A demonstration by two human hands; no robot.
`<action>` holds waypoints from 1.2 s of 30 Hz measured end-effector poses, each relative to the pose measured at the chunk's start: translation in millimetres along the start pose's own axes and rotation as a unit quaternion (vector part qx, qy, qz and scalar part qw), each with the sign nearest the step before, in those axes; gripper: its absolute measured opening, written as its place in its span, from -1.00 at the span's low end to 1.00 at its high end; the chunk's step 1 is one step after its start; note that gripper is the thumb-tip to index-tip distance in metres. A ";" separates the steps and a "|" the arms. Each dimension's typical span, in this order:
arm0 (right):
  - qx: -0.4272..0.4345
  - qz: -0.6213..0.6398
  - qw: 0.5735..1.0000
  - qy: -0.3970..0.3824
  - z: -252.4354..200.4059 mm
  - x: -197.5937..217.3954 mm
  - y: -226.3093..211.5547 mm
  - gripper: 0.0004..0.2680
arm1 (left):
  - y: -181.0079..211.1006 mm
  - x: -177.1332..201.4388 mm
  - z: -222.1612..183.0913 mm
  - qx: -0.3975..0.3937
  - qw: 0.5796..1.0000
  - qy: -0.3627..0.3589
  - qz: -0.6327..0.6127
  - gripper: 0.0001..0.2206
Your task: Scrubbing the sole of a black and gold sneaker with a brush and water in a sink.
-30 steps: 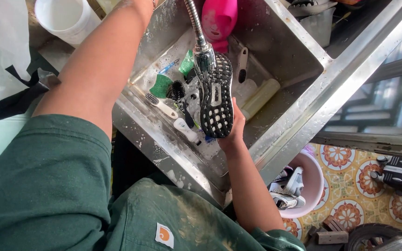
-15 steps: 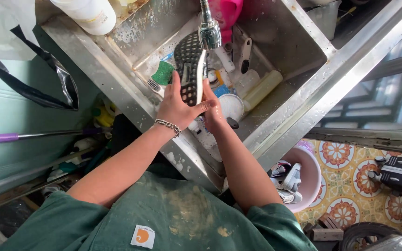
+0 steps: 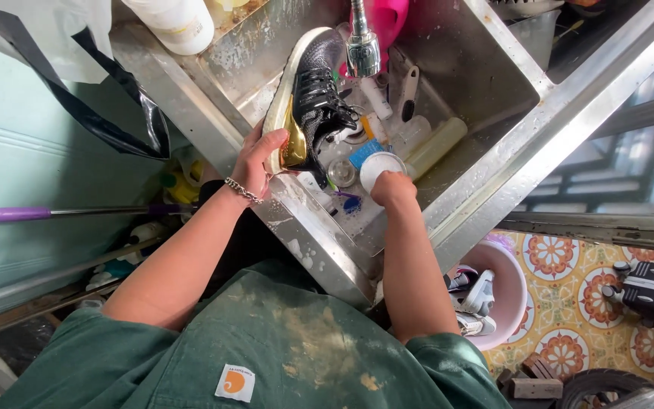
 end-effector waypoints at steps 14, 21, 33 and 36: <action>-0.073 0.392 0.917 0.011 -147.7 97.7 -2.0 -0.35 | 30.9 -2.9 -77.3 0.360 0.919 0.003 -0.164 -0.51; -0.023 0.875 0.483 -0.024 -233.8 179.6 -30.7 -0.47 | 113.9 -86.3 -117.7 0.399 0.879 -0.102 -0.240 -0.51; -0.076 0.843 0.510 0.151 -214.9 135.8 -19.5 -0.67 | 82.2 -16.1 -77.5 -0.224 0.898 0.000 0.379 -0.67; -0.070 0.843 0.508 0.160 -224.6 131.6 -24.4 -0.67 | 94.7 -49.1 -110.6 -0.353 0.780 -0.078 0.511 -0.65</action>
Point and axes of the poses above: each hand's wrist, its own z-axis towards the middle knuckle, its own x-axis out of the back of the hand, y = z × x, the point moved 2 cm from there along z, towards the middle knuckle
